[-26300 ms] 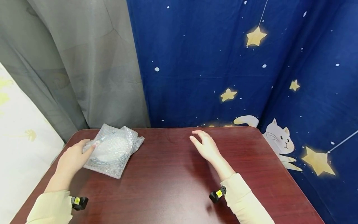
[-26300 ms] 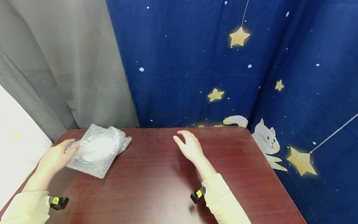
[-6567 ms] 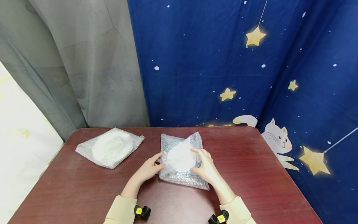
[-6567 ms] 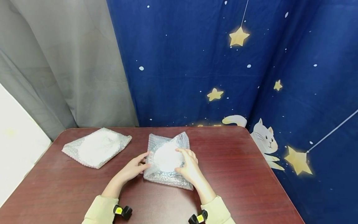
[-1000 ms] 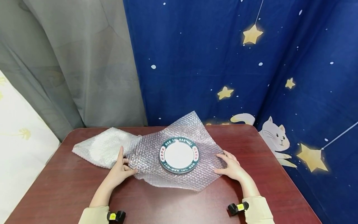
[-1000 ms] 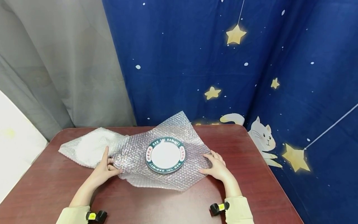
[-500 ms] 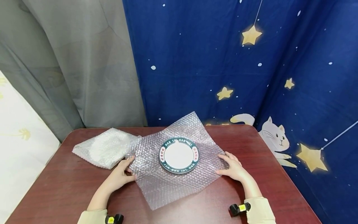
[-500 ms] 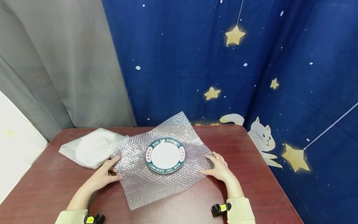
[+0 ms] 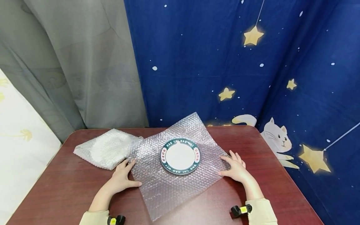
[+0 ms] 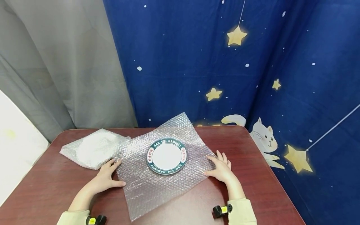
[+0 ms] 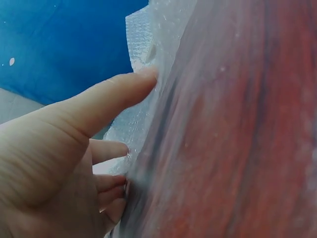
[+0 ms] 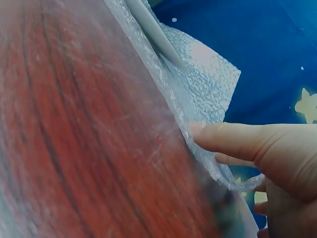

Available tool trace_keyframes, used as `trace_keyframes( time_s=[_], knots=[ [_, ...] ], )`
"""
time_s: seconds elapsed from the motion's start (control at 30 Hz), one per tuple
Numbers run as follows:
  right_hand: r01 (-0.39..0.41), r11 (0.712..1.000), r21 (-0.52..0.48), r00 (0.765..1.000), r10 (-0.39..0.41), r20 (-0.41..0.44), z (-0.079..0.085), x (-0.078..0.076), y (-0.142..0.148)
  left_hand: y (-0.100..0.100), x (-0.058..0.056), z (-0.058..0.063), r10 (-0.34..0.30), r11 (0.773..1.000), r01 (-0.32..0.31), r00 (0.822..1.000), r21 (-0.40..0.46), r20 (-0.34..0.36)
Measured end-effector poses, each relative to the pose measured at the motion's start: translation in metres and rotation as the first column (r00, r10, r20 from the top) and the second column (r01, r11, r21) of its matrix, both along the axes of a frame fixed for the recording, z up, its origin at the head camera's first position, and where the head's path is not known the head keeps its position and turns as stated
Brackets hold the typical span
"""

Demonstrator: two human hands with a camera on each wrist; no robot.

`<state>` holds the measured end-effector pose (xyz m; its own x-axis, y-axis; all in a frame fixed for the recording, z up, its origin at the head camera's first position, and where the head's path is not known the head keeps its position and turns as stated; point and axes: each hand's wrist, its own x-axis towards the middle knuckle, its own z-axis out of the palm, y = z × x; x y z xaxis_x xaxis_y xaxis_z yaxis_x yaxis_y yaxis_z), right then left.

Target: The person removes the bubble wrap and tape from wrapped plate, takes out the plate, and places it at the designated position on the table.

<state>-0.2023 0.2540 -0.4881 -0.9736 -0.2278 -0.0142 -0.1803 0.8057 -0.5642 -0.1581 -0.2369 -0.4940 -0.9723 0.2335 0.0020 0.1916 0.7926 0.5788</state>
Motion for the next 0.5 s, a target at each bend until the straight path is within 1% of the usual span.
trace_keyframes(
  time_s=[0.13, 0.3, 0.4, 0.5],
  knots=[
    [0.012, 1.0, 0.028, 1.0, -0.012, -0.016, 0.002, 0.001, -0.002, 0.001, 0.001, 0.001, 0.002, 0.999, -0.002, 1.0, -0.032, 0.005],
    [0.018, 0.997, 0.073, 0.998, -0.013, -0.066, 0.003, 0.001, -0.007, 0.001, 0.001, 0.0, -0.001, 1.0, 0.002, 1.0, -0.02, 0.019],
    [-0.012, 0.996, 0.085, 0.994, 0.02, -0.104, 0.004, 0.001, -0.012, 0.001, 0.0, 0.0, -0.004, 1.0, 0.004, 1.0, -0.016, 0.021],
    [-0.069, 0.993, 0.092, 0.987, 0.081, -0.135, 0.004, 0.001, -0.019, 0.001, 0.0, 0.0, -0.002, 1.0, 0.003, 1.0, -0.019, 0.029]
  ],
)
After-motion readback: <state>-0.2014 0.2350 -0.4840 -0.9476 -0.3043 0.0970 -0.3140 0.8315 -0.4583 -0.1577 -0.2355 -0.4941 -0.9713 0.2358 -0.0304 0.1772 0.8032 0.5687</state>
